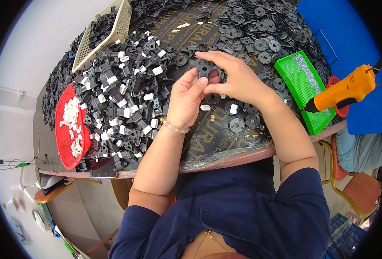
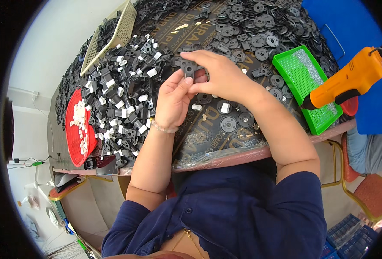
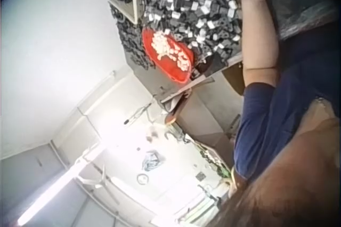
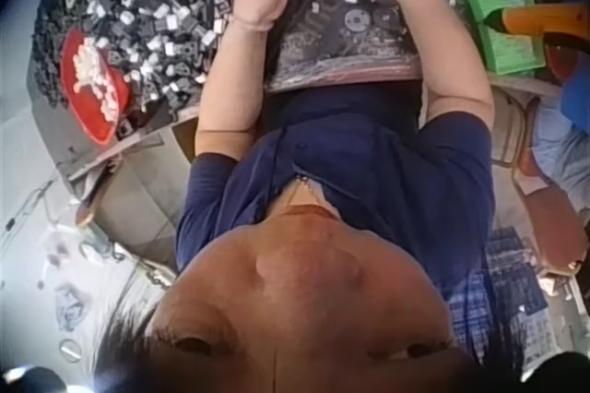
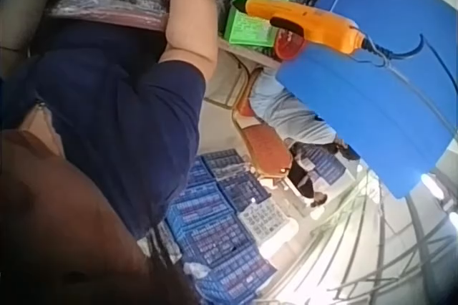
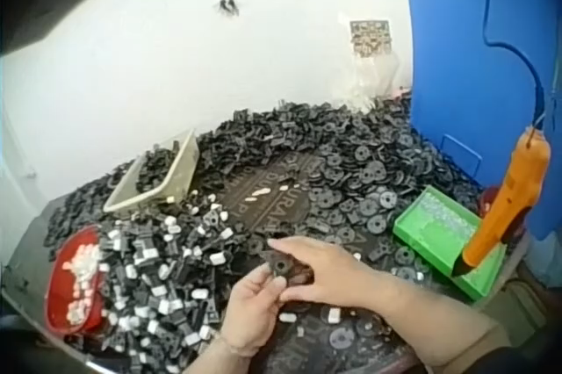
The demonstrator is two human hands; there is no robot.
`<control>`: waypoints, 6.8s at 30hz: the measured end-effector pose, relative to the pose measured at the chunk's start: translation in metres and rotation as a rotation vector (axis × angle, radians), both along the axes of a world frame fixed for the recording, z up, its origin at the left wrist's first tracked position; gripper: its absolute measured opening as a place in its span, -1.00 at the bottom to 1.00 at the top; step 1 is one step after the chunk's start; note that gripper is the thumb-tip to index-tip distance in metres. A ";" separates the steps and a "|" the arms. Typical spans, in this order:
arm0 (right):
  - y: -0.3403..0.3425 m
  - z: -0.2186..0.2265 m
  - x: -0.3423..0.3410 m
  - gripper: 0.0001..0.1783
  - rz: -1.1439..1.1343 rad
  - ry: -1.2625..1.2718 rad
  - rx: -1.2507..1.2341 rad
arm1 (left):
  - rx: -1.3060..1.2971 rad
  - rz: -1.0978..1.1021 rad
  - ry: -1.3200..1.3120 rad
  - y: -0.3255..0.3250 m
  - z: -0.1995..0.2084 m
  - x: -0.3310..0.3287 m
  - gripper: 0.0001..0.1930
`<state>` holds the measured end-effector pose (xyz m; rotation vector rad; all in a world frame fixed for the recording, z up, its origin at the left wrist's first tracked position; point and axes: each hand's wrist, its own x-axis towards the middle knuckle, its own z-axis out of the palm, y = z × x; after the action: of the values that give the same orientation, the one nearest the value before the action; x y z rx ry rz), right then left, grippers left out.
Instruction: Assembling white plastic components into black plastic housings at a factory workbench.
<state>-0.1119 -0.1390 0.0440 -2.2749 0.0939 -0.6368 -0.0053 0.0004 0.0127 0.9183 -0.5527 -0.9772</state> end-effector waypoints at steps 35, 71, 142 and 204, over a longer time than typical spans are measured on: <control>-0.042 -0.015 -0.004 -0.63 -0.154 -0.008 0.506 | -0.111 0.271 0.185 0.000 -0.005 0.020 -0.32; 0.019 -0.031 0.017 -0.80 0.054 -0.113 1.174 | -0.079 0.432 0.003 -0.001 -0.012 -0.002 -0.42; -0.087 0.017 -0.068 -0.52 -0.221 0.479 0.025 | 0.001 -0.358 0.494 -0.003 -0.009 0.002 -0.61; -0.019 -0.005 -0.015 -0.68 0.063 0.071 0.718 | 0.122 0.217 -0.604 0.001 -0.012 -0.007 -0.74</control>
<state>-0.1264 -0.1578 0.0385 -1.5968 0.2421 -0.3996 -0.0128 0.0012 0.0011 1.3649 -0.8834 -0.5299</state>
